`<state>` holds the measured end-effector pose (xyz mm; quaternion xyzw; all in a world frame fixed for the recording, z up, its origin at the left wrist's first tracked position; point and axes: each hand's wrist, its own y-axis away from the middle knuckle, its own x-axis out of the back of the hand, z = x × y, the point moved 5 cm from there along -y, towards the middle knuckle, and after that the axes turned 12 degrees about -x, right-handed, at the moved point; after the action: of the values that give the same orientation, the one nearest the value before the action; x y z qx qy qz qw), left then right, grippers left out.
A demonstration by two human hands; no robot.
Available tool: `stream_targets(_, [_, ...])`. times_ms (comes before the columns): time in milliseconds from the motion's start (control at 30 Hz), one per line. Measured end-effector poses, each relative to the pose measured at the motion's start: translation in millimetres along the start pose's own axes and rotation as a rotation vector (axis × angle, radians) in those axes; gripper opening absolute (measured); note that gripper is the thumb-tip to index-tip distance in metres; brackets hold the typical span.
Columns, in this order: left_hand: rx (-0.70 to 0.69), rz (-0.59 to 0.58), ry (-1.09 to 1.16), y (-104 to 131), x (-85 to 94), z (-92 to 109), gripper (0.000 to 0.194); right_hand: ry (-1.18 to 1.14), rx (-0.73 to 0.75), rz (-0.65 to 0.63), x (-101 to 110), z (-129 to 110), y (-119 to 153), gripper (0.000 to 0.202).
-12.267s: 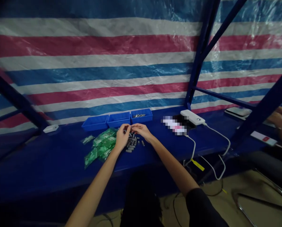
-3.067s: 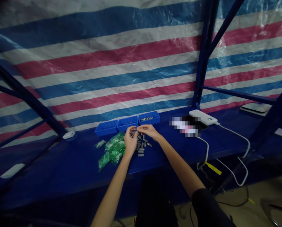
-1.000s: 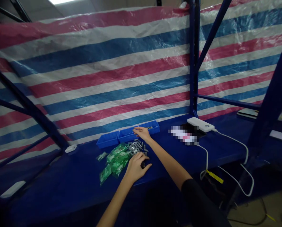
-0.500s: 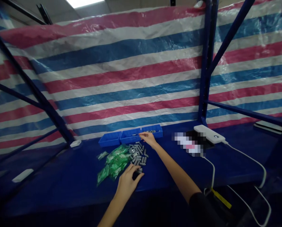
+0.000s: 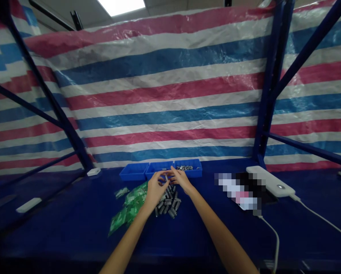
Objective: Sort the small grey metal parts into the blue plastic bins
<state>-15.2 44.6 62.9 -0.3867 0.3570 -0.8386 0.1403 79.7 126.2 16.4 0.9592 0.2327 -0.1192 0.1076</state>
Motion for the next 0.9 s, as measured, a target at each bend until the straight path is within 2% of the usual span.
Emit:
stream_targets(100, [-0.016,-0.008,0.106,-26,-13.7,-16,0.041,-0.082,0.038,0.050,1,-2,-3,0.039])
stream_targets(233, [0.020,-0.040,0.219,-38,-26.5,-30,0.045,-0.098,0.082,0.143,11,-1,-7,0.036])
stream_targets(367, [0.037,-0.028,0.220,-36,-26.6,-35,0.049,-0.046,0.070,0.155,12,0,-6,0.038])
stream_targets(533, [0.006,0.010,0.258,-34,-18.4,-27,0.045,0.025,0.125,0.197,10,0,-5,0.041])
stream_targets(600, [0.038,0.054,0.328,-34,-14.1,-26,0.043,0.004,0.103,0.205,12,3,-8,0.041])
stream_targets(700, [0.115,0.129,0.459,-34,-11.1,-32,0.039,-0.059,0.025,0.148,12,12,-14,0.039])
stream_targets(800, [0.203,0.193,0.546,-32,-15.0,-42,0.035,-0.073,-0.026,0.076,7,19,-18,0.039])
stream_targets(900, [0.261,0.233,0.513,-27,-22.3,-47,0.029,-0.046,-0.003,0.090,6,21,-17,0.041])
